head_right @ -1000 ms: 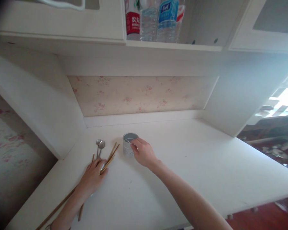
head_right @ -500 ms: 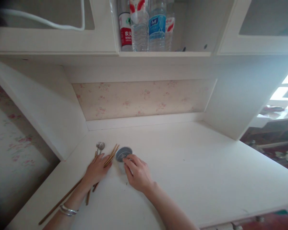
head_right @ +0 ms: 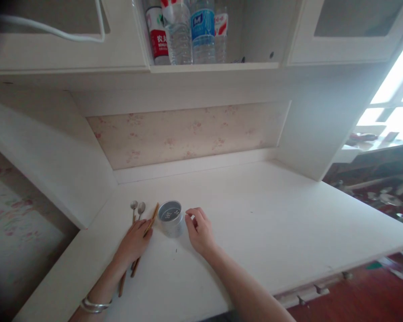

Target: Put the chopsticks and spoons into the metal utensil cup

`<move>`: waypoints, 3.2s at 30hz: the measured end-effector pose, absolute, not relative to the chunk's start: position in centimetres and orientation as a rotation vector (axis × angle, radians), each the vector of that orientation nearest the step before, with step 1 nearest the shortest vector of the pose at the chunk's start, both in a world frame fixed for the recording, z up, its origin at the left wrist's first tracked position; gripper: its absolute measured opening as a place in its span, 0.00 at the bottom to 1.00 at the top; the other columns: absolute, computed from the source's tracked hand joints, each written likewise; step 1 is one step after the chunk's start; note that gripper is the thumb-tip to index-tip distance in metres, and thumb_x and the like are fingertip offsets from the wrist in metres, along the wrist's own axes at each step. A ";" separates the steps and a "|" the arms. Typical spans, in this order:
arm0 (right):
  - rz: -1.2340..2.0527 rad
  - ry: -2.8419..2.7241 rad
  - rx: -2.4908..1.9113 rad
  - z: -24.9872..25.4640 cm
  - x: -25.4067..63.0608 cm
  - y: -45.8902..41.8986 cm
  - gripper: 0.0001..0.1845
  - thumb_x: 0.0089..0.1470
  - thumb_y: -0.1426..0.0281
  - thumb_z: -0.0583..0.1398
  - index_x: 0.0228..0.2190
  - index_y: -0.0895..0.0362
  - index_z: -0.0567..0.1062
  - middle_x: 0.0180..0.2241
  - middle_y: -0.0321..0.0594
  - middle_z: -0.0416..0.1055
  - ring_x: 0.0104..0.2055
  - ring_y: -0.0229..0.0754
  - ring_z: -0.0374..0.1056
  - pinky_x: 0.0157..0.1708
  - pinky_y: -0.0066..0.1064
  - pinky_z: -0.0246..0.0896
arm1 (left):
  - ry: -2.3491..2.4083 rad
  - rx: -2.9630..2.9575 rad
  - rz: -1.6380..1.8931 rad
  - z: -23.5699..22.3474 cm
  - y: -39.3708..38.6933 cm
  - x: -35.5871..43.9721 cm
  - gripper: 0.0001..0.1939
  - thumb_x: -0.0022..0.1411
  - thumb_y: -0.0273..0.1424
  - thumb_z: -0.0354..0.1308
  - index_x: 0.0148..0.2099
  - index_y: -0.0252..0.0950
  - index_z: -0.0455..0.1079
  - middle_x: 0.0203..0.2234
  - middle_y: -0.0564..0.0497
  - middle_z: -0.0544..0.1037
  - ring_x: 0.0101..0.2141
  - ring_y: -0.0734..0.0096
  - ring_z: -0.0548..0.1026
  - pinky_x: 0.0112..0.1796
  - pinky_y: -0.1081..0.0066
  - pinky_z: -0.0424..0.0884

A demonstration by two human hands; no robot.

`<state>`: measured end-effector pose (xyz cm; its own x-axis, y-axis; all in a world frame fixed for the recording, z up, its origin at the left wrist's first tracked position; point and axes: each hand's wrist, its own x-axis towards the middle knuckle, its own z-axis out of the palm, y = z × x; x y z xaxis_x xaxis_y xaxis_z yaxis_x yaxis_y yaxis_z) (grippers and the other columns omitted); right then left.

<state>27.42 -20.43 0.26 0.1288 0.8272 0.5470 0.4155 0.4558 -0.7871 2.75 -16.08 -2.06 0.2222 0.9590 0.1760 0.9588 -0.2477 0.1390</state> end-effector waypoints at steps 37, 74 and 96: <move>0.734 -1.353 -1.291 -1.4 28.0 -18.8 0.13 0.55 0.60 0.56 0.34 0.56 0.74 0.17 0.29 0.56 0.20 0.35 0.52 0.22 0.28 0.44 | 1.953 2.153 0.182 3.1 -23.6 -0.2 0.12 0.63 0.37 0.46 0.31 0.39 0.66 0.29 0.49 0.77 0.31 0.65 0.74 0.31 0.71 0.57; 0.750 -1.418 -1.255 -1.0 28.3 -19.0 0.11 0.56 0.63 0.55 0.33 0.56 0.73 0.16 0.28 0.54 0.20 0.34 0.52 0.21 0.27 0.44 | 1.261 1.674 1.274 11.3 -14.3 9.8 0.22 0.58 0.47 0.54 0.41 0.32 0.70 0.31 0.48 0.76 0.30 0.68 0.76 0.34 0.68 0.74; 0.774 -1.449 -1.270 -1.4 28.2 -18.7 0.11 0.56 0.63 0.55 0.34 0.55 0.74 0.16 0.28 0.55 0.19 0.35 0.53 0.21 0.27 0.45 | 1.386 1.862 1.114 4.8 -13.0 10.3 0.18 0.60 0.42 0.54 0.45 0.36 0.74 0.42 0.46 0.79 0.44 0.62 0.76 0.48 0.64 0.69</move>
<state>28.16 -18.73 -1.40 0.0714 0.9596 0.2723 0.3074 0.2385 -0.9212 10.30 -13.00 4.82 0.1205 0.9500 0.2879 0.4850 -0.3094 0.8180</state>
